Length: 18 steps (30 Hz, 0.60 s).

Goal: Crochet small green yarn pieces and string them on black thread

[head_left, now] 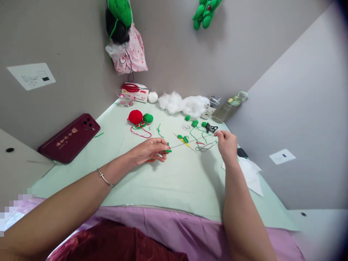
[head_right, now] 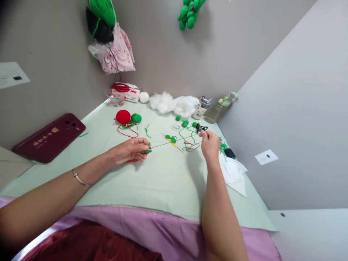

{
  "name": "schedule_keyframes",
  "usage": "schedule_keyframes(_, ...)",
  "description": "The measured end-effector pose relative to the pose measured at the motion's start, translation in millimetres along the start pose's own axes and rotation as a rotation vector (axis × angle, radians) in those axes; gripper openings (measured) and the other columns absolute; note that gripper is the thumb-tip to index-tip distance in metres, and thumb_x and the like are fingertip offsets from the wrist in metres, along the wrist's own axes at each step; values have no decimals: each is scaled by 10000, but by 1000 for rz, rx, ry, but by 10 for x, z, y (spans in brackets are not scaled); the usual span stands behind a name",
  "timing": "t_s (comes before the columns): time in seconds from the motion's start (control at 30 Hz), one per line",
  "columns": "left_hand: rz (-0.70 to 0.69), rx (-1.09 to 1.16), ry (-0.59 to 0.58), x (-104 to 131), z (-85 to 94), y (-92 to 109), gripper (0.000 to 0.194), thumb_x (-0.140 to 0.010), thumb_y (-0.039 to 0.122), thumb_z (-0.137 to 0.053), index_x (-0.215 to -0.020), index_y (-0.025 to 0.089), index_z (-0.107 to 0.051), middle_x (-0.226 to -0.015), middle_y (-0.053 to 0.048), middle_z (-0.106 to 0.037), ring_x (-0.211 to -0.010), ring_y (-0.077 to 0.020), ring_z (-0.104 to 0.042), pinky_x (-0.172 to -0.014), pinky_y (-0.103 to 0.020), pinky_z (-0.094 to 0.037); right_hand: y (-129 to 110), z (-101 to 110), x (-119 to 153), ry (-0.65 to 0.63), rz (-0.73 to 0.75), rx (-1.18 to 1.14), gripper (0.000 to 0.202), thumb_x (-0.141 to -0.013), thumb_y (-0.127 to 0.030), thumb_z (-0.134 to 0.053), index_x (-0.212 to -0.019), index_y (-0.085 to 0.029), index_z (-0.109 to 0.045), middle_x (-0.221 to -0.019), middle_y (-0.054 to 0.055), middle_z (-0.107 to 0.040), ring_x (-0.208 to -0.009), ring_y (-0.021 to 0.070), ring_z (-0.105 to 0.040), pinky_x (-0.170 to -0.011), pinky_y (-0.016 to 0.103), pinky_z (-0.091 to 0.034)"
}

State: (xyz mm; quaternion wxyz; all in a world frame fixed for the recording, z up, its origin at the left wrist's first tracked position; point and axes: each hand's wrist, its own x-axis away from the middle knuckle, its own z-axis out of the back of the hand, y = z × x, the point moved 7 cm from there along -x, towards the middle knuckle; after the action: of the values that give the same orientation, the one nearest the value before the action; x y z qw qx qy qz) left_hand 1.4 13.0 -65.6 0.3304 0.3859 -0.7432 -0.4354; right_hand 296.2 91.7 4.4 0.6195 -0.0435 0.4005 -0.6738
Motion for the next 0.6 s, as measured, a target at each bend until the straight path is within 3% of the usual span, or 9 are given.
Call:
schedule_keyframes(0.2,1,-5,-2,7,-4,5,270,-743,293,-795,-817,142,-584,-768,2,-626,-631,-100,-639,-596,-240,-548,26,77,-19,48,-24,190,316,-862,-336,-450,-758,-180,-705,-651,63,-617,-644,211,-495,-689,334,-345)
schedule_keyframes(0.33,8,-17,0,10,0,-1,268,-741,296,-795,-812,145,-584,-766,2,-627,-635,-102,-638,-602,-242,-547,-153,-55,67,-10,75,87,329,-872,-346,-472,-870,-163,-745,-910,119,-704,-799,231,-564,-745,337,-382)
schedule_keyframes(0.4,8,-24,-1,6,-1,-6,268,-742,301,-793,-810,147,-585,-769,5,-625,-636,-101,-637,-602,-241,-547,-363,-217,217,-153,123,-111,363,-887,-395,-488,-941,-140,-741,-943,115,-703,-747,197,-548,-711,317,-393)
schedule_keyframes(0.47,10,-34,1,3,-3,-16,265,-745,307,-790,-808,149,-586,-763,8,-620,-638,-100,-634,-605,-239,-546,-607,-449,461,-425,103,-331,417,-907,-463,-488,-1005,-132,-724,-792,61,-662,-589,142,-450,-601,286,-364)
schedule_keyframes(0.53,10,-42,3,1,-3,-22,263,-750,312,-786,-806,150,-586,-759,9,-620,-636,-96,-627,-612,-238,-544,-873,-638,764,-708,118,-455,447,-941,-500,-463,-1044,-144,-712,-587,-16,-511,-541,124,-394,-567,268,-329)
schedule_keyframes(0.6,6,-47,0,3,-5,-23,259,-758,317,-778,-807,152,-585,-759,5,-629,-639,-95,-624,-625,-240,-544,-1056,-738,1013,-906,137,-505,444,-958,-512,-450,-969,-155,-713,-545,-35,-449,-537,115,-392,-560,261,-313)
